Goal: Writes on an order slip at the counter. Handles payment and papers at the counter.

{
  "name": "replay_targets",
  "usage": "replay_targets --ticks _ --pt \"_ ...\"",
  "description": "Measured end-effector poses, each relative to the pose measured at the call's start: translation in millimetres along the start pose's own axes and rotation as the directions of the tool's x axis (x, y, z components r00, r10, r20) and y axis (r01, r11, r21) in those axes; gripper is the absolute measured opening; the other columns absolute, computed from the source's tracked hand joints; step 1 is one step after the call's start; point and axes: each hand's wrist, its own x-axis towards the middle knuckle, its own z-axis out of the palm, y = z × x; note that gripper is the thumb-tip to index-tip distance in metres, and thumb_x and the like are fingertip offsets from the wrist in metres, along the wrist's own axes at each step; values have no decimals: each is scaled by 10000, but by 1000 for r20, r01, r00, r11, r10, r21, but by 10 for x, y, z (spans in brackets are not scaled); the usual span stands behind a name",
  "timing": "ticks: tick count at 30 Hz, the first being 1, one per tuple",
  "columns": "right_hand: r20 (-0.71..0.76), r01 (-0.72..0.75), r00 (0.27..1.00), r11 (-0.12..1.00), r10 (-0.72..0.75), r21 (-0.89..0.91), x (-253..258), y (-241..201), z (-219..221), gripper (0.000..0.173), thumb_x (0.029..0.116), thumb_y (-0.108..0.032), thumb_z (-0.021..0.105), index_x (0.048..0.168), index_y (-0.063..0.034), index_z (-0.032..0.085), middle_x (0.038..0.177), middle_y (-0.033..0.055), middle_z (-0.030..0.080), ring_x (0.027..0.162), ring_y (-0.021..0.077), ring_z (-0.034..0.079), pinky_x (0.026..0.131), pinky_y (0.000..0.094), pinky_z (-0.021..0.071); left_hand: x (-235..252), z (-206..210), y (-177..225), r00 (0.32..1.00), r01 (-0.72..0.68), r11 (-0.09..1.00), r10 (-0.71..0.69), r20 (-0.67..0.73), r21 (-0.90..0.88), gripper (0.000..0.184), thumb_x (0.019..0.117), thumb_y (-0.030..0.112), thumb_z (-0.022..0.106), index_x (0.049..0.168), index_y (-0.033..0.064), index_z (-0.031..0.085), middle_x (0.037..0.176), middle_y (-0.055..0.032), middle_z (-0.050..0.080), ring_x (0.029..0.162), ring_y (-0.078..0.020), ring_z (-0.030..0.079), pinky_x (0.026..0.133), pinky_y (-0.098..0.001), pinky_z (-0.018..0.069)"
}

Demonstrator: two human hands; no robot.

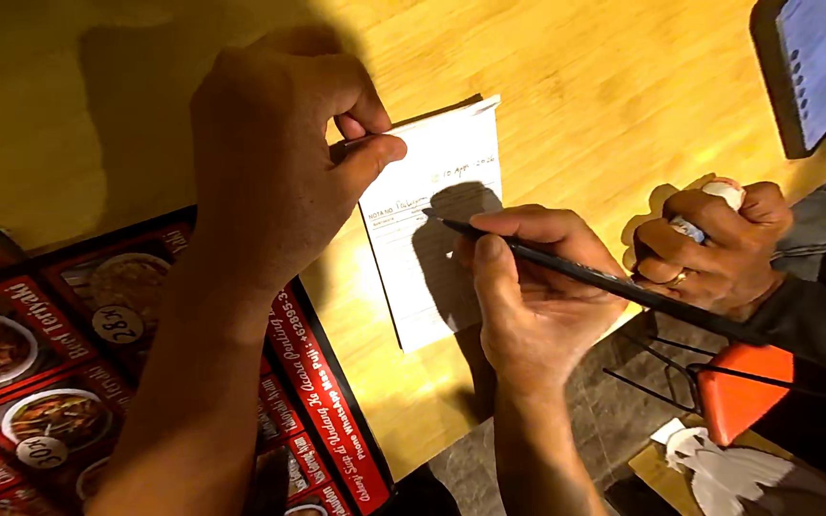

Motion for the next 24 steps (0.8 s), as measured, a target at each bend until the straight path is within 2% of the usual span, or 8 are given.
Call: replay_targets --ticks 5,8,11,14,16,19,20,24 --pt "116 24 993 1000 -22 -18 -2 6 51 121 892 3 682 1011 4 702 961 -2 707 828 29 673 717 180 592 -2 4 -3 1000 -22 1000 22 -4 10 212 963 332 673 913 133 726 905 8 658 808 -58 552 749 -280 406" --pt "121 26 992 999 -23 -22 -10 12 57 128 892 15 681 1016 23 709 962 18 714 829 45 679 722 191 595 3 13 -18 1000 -28 1000 28 -12 0 203 959 334 681 900 144 723 895 31 645 786 -35 529 723 -253 392" --pt "62 51 997 999 -52 13 35 -109 -87 126 930 -64 698 1054 -72 719 988 -30 726 854 62 690 727 224 596 14 4 -23 999 -46 999 46 -8 2 210 960 330 676 897 135 724 913 9 662 823 -60 564 744 -277 412" --pt "-55 73 996 997 -73 5 106 -252 -234 134 956 -137 670 1083 -157 709 990 -87 711 823 49 682 680 209 589 13 -3 -19 999 -52 999 52 4 16 223 965 348 666 913 140 727 899 13 649 775 -53 528 709 -268 390" --pt "-11 49 999 998 -49 -29 100 -272 -181 139 958 -136 671 1090 -174 692 998 -123 695 837 2 664 703 173 575 15 -4 -19 999 -50 998 50 8 27 235 968 358 661 921 136 724 887 13 628 756 -59 504 701 -271 379" --pt "71 26 997 1000 -25 -14 66 -132 45 113 889 4 654 999 -12 672 913 -18 677 763 2 637 659 155 561 16 1 -17 999 -51 998 51 3 21 231 967 345 670 922 124 722 891 6 640 763 -59 507 712 -269 383" --pt "84 10 996 1000 -9 -1 55 -73 85 118 876 25 653 991 12 674 915 2 682 761 10 646 658 159 572 15 6 -15 999 -46 999 46 -1 23 232 965 348 673 922 125 722 890 10 634 758 -54 495 711 -263 376" --pt "74 -9 997 1000 9 -5 18 36 81 101 891 21 647 986 -3 673 921 -11 686 759 12 652 660 168 578 2 5 -22 999 -31 999 32 -10 15 220 960 357 683 928 145 734 904 18 660 778 -36 528 717 -248 396"
